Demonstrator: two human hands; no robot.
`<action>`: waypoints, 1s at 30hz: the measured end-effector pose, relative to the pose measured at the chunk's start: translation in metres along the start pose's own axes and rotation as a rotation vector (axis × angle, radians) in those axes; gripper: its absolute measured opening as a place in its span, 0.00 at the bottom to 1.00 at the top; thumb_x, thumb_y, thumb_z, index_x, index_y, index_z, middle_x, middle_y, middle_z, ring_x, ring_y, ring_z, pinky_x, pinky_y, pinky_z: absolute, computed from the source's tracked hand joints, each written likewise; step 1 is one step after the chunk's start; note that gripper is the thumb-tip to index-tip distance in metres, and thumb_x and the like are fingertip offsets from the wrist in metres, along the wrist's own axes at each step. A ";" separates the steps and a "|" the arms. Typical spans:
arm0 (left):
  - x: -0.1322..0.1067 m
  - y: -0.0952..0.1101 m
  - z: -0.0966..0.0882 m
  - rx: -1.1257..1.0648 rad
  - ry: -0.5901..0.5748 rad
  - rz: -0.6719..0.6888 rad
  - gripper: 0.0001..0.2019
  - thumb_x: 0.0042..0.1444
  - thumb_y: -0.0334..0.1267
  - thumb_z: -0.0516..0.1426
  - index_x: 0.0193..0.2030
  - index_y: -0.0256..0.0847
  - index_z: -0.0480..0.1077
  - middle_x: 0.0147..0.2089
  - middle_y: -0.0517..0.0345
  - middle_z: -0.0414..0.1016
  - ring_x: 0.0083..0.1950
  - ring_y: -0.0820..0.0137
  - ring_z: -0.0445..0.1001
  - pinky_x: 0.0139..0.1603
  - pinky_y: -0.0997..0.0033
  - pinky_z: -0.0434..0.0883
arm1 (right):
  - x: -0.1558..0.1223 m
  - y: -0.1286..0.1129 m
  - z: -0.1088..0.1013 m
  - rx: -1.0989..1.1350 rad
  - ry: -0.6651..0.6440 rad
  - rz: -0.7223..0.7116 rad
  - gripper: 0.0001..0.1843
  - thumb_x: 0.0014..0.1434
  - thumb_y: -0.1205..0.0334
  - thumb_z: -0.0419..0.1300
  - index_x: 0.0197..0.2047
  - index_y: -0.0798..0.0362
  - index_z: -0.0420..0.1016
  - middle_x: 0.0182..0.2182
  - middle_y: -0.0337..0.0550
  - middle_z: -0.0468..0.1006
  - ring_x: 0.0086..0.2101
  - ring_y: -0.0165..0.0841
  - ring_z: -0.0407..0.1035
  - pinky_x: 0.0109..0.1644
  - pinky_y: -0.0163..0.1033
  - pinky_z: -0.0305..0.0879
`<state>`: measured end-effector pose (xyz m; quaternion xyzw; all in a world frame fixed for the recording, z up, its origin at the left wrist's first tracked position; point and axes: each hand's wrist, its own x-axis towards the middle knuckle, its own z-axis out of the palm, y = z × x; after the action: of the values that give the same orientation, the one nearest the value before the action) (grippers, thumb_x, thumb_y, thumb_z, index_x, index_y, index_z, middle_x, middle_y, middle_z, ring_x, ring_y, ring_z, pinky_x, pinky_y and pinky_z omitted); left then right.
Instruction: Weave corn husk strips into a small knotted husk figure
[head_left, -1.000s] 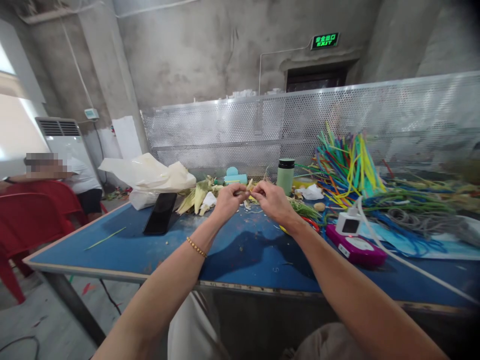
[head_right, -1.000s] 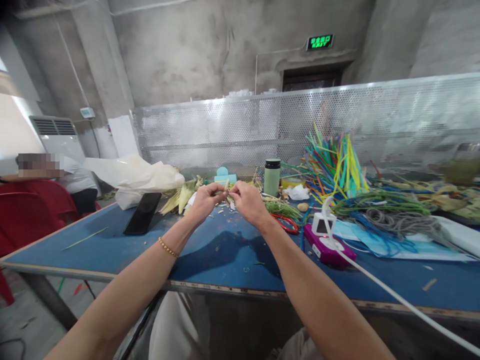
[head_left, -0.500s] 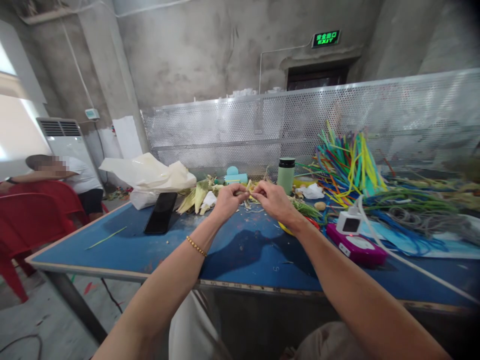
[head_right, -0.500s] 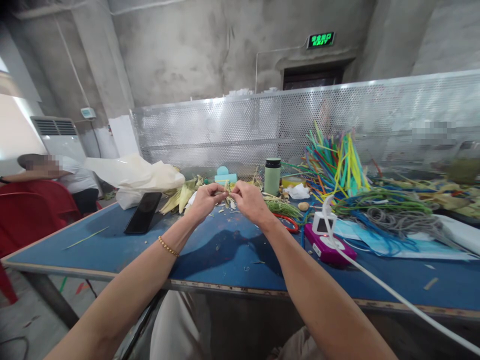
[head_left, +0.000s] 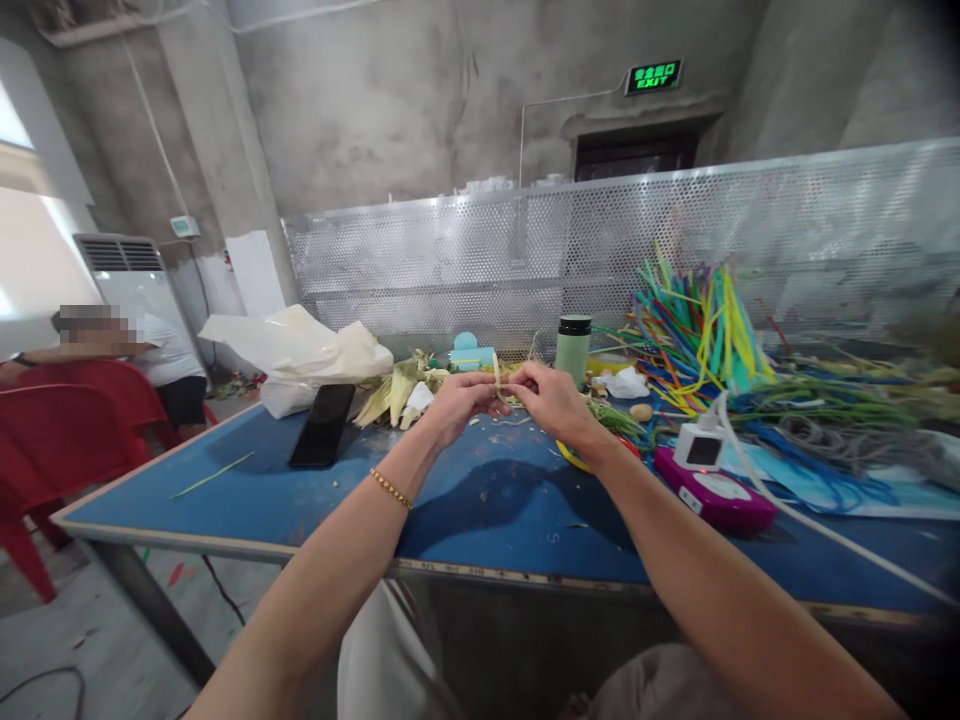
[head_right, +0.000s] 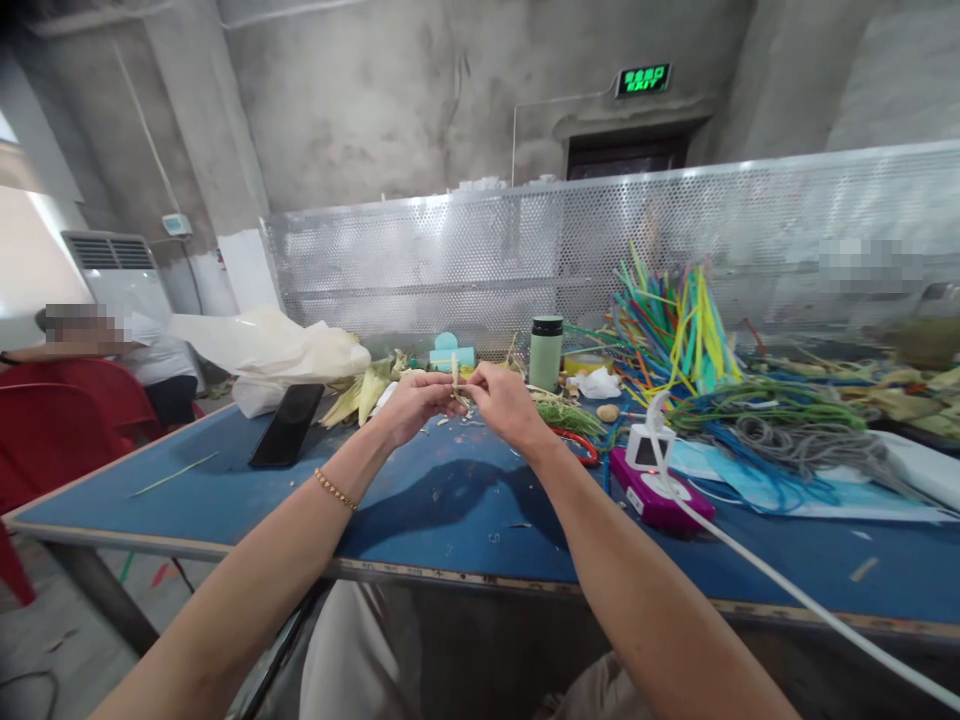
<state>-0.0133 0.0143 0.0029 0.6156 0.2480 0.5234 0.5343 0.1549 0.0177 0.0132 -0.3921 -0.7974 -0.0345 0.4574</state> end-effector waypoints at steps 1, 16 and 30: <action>0.000 0.000 0.000 0.009 0.001 0.000 0.12 0.46 0.32 0.62 0.38 0.28 0.77 0.33 0.46 0.79 0.29 0.70 0.76 0.33 0.71 0.69 | 0.000 0.001 0.000 -0.008 -0.003 -0.010 0.06 0.57 0.65 0.60 0.28 0.53 0.71 0.26 0.42 0.77 0.28 0.32 0.68 0.34 0.36 0.59; 0.004 -0.009 0.000 0.131 0.106 -0.006 0.03 0.44 0.25 0.57 0.25 0.30 0.72 0.22 0.54 0.75 0.26 0.72 0.75 0.32 0.72 0.70 | -0.004 0.002 0.005 -0.128 -0.086 -0.050 0.04 0.57 0.66 0.59 0.30 0.54 0.72 0.29 0.43 0.77 0.30 0.33 0.68 0.35 0.36 0.57; 0.003 -0.007 -0.001 0.255 0.137 -0.033 0.06 0.45 0.25 0.57 0.23 0.31 0.75 0.19 0.54 0.73 0.22 0.74 0.71 0.29 0.73 0.67 | -0.004 0.004 0.007 -0.158 -0.104 -0.060 0.05 0.58 0.66 0.59 0.30 0.53 0.70 0.28 0.43 0.75 0.30 0.33 0.66 0.34 0.36 0.55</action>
<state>-0.0112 0.0192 -0.0028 0.6372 0.3584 0.5195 0.4423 0.1536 0.0213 0.0044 -0.4044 -0.8262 -0.0905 0.3818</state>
